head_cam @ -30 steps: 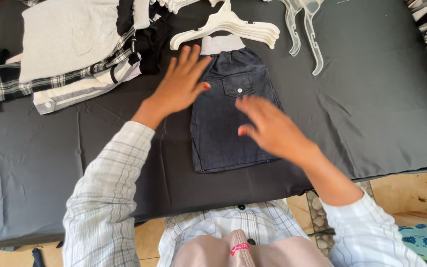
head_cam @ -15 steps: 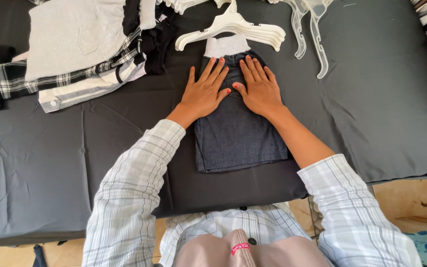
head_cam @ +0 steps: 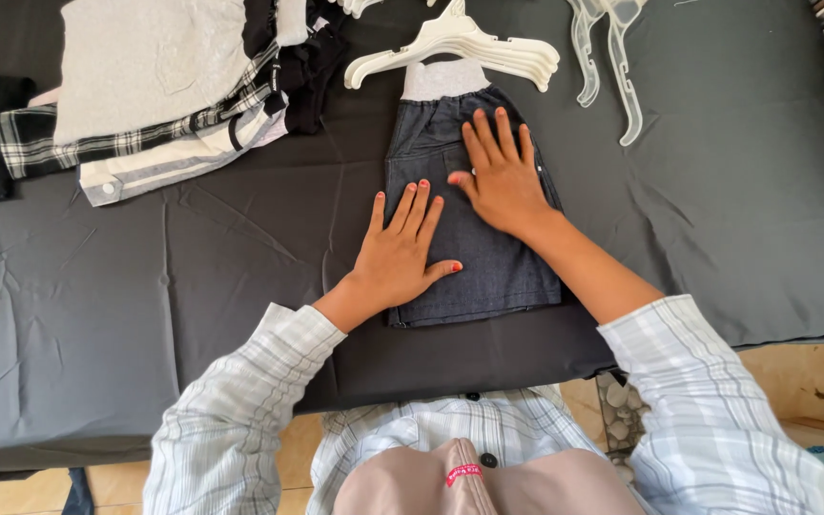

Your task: Folding shorts and placing them on plastic hangers for store display.

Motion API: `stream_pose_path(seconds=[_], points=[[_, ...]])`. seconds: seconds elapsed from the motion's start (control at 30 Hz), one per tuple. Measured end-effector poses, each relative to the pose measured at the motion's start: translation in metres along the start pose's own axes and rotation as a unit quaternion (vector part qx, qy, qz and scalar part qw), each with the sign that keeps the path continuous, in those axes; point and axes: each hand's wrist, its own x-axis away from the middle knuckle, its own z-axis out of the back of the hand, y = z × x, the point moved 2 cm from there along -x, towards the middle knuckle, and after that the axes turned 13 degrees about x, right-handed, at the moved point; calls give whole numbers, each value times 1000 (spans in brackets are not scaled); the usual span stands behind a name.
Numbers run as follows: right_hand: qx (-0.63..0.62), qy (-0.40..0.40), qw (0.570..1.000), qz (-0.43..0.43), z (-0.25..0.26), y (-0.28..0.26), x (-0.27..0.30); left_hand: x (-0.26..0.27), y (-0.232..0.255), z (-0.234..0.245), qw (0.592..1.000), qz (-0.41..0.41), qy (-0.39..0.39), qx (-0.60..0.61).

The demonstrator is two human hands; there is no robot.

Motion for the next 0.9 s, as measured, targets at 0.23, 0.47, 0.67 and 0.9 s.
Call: stream_pose_path(seconds=[0.23, 0.47, 0.67, 0.9], points=[[1, -46, 995, 90, 20, -47, 71, 4, -5, -8, 998, 6, 61, 12], [41, -52, 987, 146, 28, -25, 109, 14, -10, -4, 995, -74, 65, 6], [97, -96, 991, 16, 27, -2, 109, 39, -9, 0, 993, -100, 64, 8], [166, 56, 984, -35, 40, 29, 81, 8, -25, -2, 975, -115, 188, 26]])
